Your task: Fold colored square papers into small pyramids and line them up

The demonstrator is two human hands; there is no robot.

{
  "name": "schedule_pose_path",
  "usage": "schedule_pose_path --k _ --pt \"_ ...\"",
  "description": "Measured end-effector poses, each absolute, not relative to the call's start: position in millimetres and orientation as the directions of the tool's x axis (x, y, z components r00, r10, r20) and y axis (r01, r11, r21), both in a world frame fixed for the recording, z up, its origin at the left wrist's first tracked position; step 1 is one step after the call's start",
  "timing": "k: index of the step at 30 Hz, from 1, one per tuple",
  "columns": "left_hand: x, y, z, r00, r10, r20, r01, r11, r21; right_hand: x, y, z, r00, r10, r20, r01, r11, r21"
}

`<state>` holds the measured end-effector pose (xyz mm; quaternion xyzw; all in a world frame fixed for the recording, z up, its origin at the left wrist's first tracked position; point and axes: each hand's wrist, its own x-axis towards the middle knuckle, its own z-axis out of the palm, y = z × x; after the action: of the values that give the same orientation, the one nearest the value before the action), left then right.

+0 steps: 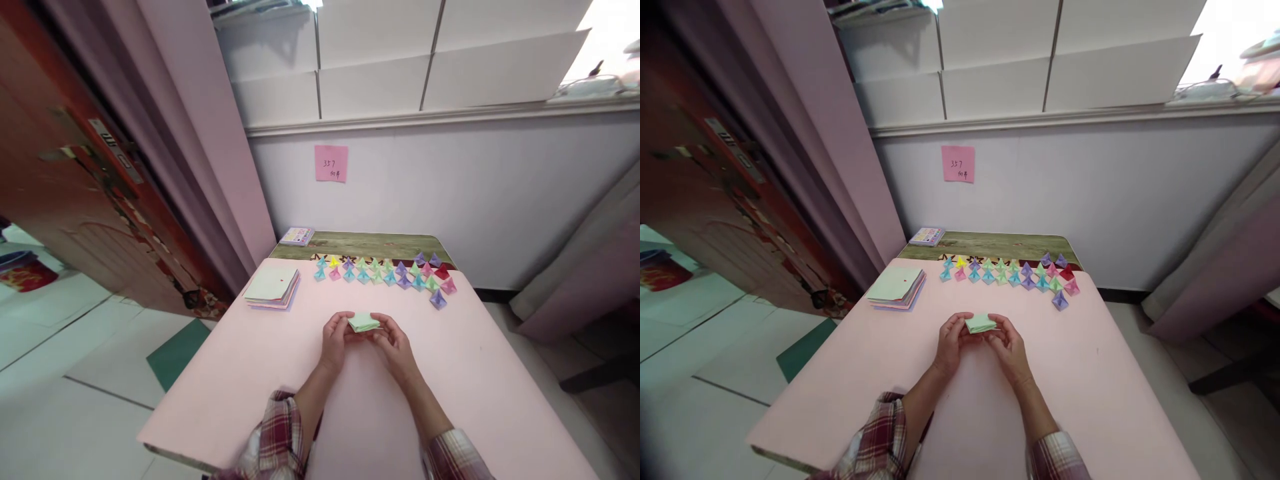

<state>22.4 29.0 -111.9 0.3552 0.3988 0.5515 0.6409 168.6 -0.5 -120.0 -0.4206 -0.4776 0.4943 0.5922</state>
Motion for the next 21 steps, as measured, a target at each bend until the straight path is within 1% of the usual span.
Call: schedule_pose_path --k 5,12,18,21 --pt "22.6 27.4 -110.1 0.103 0.99 -0.099 -0.405 0.132 0.905 168.1 -2.4 -114.3 0.106 0.987 0.12 -0.225 0.141 -0.964" --pt "22.2 26.0 -111.5 0.118 0.991 -0.061 -0.374 0.101 0.922 167.1 -1.1 -116.6 0.099 0.992 0.078 -0.306 0.105 -0.946" --pt "21.4 28.1 -115.1 0.154 0.988 -0.02 -0.336 0.071 0.939 166.5 0.8 -117.9 0.113 0.992 0.048 -0.314 0.081 -0.946" --pt "21.2 28.4 -114.6 0.189 0.982 0.003 -0.343 0.063 0.937 164.9 1.7 -117.9 0.125 0.992 0.024 -0.348 0.066 -0.935"
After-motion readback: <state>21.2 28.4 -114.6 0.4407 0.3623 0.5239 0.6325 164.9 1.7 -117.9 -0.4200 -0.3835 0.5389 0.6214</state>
